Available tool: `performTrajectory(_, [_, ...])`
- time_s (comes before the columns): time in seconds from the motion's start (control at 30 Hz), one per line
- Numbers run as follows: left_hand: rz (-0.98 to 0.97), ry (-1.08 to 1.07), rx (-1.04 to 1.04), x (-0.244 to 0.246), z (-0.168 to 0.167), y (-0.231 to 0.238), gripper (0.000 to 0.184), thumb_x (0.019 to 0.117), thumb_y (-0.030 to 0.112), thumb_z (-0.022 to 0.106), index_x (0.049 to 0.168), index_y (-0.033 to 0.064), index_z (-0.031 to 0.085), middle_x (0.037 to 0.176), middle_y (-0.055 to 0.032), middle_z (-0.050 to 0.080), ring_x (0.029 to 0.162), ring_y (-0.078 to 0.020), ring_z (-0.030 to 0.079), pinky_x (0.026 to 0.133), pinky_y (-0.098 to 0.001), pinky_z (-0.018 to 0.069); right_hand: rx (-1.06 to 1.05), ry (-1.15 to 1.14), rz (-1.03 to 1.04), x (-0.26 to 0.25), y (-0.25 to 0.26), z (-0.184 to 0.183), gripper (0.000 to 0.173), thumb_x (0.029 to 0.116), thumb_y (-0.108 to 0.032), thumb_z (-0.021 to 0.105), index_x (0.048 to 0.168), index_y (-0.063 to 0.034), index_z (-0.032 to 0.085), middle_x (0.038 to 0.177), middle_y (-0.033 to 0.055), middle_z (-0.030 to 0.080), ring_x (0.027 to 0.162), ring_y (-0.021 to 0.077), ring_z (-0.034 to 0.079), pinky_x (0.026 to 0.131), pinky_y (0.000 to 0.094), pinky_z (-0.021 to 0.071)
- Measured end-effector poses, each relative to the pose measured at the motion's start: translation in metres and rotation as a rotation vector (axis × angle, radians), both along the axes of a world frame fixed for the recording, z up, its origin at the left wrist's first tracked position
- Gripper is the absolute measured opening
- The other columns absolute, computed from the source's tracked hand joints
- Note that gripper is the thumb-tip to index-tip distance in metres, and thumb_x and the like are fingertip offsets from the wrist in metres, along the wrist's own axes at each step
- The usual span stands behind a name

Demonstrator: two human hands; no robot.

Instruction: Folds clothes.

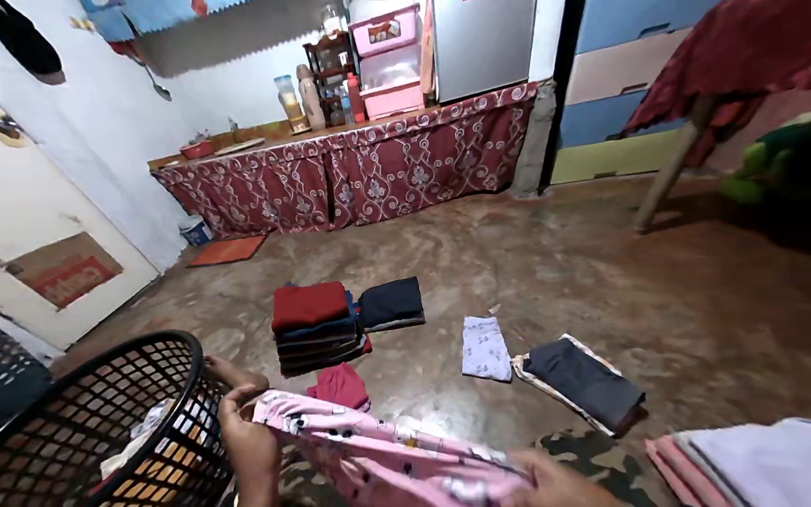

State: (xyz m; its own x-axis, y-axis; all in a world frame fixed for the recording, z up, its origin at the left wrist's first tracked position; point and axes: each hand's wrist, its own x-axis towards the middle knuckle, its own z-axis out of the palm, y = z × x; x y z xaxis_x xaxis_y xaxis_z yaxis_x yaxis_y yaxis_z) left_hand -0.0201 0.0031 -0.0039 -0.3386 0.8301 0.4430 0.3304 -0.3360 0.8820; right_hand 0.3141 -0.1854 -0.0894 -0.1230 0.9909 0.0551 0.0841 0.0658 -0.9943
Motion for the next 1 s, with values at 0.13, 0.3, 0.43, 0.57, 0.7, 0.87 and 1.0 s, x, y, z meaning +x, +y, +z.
performTrajectory(0.13, [-0.434,0.395,-0.161,-0.001,-0.002,-0.024,0.033,0.0874,-0.002,0.062,0.120,-0.0054,0.064,0.114,-0.0185,0.068,0.091,-0.0230,0.068,0.083,-0.0438,0.0578,-0.052,-0.319,-0.528,0.009,0.050,-0.002,0.045,0.0949,-0.015,0.068,0.136,0.0011,0.061,0.128,0.0251,0.064,0.116,0.0388,0.063,0.102,0.0582,0.0489])
performTrajectory(0.3, [-0.666,0.726,-0.241,0.041,-0.016,-0.048,0.027,0.0874,-0.008,0.056,0.108,-0.0003,0.073,0.107,-0.0150,0.071,0.095,-0.0264,0.070,0.087,-0.0461,0.0578,0.177,-0.052,0.007,-0.064,0.055,-0.003,0.026,0.0956,-0.005,0.063,0.119,0.0012,0.070,0.120,0.0145,0.069,0.099,0.0196,0.070,0.089,0.0376,0.0592])
performTrajectory(0.43, [-0.704,0.779,-0.178,0.060,-0.009,-0.062,0.028,0.0835,-0.010,0.059,0.103,0.0027,0.074,0.103,-0.0125,0.070,0.090,-0.0242,0.069,0.081,-0.0433,0.0584,0.218,-0.232,0.218,-0.107,0.061,-0.004,0.032,0.0969,-0.004,0.059,0.127,0.0063,0.064,0.129,0.0254,0.062,0.104,0.0335,0.068,0.092,0.0484,0.0555])
performTrajectory(0.57, [-0.745,0.824,-0.039,0.063,0.012,-0.076,0.021,0.0807,-0.005,0.066,0.097,0.0044,0.074,0.102,-0.0123,0.069,0.088,-0.0256,0.069,0.075,-0.0458,0.0596,0.222,-0.332,0.121,-0.126,0.057,0.011,0.037,0.0905,-0.001,0.061,0.126,0.0078,0.064,0.134,0.0262,0.061,0.114,0.0363,0.066,0.099,0.0543,0.0529])
performTrajectory(0.7, [-0.760,0.821,0.116,0.057,0.034,-0.089,0.014,0.0786,-0.003,0.069,0.088,0.0058,0.072,0.100,-0.0100,0.068,0.082,-0.0204,0.069,0.067,-0.0396,0.0604,0.181,-0.369,0.089,-0.126,0.059,0.027,0.051,0.0886,-0.001,0.066,0.138,0.0058,0.055,0.134,0.0262,0.059,0.118,0.0378,0.063,0.101,0.0569,0.0501])
performTrajectory(0.87, [-0.748,0.849,0.247,0.049,0.065,-0.105,0.013,0.0792,-0.005,0.064,0.084,0.0041,0.071,0.102,-0.0121,0.069,0.076,-0.0171,0.068,0.062,-0.0339,0.0594,-0.050,-0.657,-0.088,-0.112,0.080,0.045,0.046,0.0917,-0.011,0.063,0.132,0.0095,0.055,0.131,0.0295,0.057,0.114,0.0417,0.064,0.096,0.0552,0.0524])
performTrajectory(1.0, [-0.700,0.863,0.302,0.037,0.085,-0.109,0.017,0.0833,-0.005,0.060,0.085,0.0061,0.073,0.103,-0.0116,0.069,0.080,-0.0164,0.068,0.064,-0.0332,0.0590,-0.055,-0.600,-0.180,-0.089,0.090,0.070,0.072,0.0942,-0.012,0.060,0.159,-0.0037,0.029,0.143,0.0233,0.056,0.120,0.0382,0.064,0.101,0.0566,0.0507])
